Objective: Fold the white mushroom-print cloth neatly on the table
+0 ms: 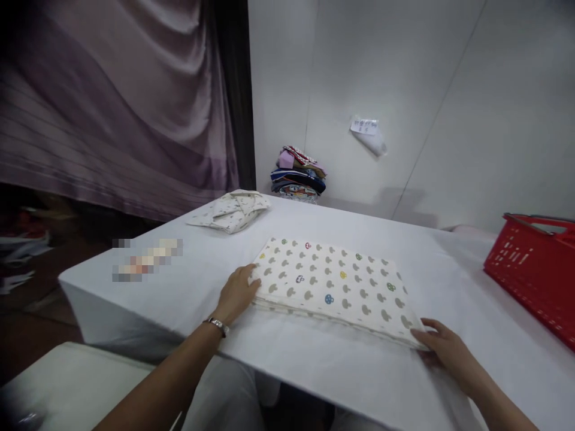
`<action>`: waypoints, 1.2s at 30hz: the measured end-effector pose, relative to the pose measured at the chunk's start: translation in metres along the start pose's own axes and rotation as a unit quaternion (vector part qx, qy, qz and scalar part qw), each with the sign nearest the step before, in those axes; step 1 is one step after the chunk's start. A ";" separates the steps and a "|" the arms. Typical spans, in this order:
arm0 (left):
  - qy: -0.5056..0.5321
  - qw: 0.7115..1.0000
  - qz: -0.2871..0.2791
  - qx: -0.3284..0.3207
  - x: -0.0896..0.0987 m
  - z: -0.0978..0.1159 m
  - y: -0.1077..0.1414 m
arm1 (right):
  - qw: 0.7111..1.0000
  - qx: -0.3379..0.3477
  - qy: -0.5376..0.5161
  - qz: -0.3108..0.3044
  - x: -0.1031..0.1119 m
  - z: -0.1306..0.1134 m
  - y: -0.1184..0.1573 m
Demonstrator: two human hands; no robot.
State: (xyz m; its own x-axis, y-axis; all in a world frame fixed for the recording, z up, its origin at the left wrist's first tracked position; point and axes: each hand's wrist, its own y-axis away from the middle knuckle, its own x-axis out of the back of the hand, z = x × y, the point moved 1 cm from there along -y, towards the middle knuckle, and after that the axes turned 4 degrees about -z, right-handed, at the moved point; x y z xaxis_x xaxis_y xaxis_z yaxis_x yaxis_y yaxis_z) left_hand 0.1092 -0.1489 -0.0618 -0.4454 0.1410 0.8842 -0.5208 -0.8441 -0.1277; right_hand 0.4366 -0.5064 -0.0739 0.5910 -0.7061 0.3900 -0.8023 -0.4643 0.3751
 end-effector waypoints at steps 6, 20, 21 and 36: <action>-0.026 0.999 -0.046 -0.007 0.015 -0.003 -0.019 | 0.978 0.042 0.202 0.020 0.006 0.015 -0.022; -0.121 0.975 -0.112 -0.147 -0.031 0.044 -0.101 | 0.843 0.241 0.477 0.056 -0.073 -0.072 -0.067; -0.125 0.975 -0.115 -0.141 -0.034 0.040 -0.103 | 0.844 0.212 0.490 0.052 -0.073 -0.067 -0.072; -0.024 0.996 -0.039 -0.082 -0.028 0.025 -0.134 | 0.950 0.154 0.250 0.104 -0.035 -0.073 -0.117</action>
State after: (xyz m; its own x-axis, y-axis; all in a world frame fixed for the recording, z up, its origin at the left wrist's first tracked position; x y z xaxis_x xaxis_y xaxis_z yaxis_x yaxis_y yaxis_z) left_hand 0.2100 -0.0528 -0.0582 -0.3665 0.1740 0.9140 -0.6656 -0.7355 -0.1268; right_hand 0.5161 -0.3884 -0.0702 0.3206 -0.4936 0.8084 -0.8470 -0.5314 0.0115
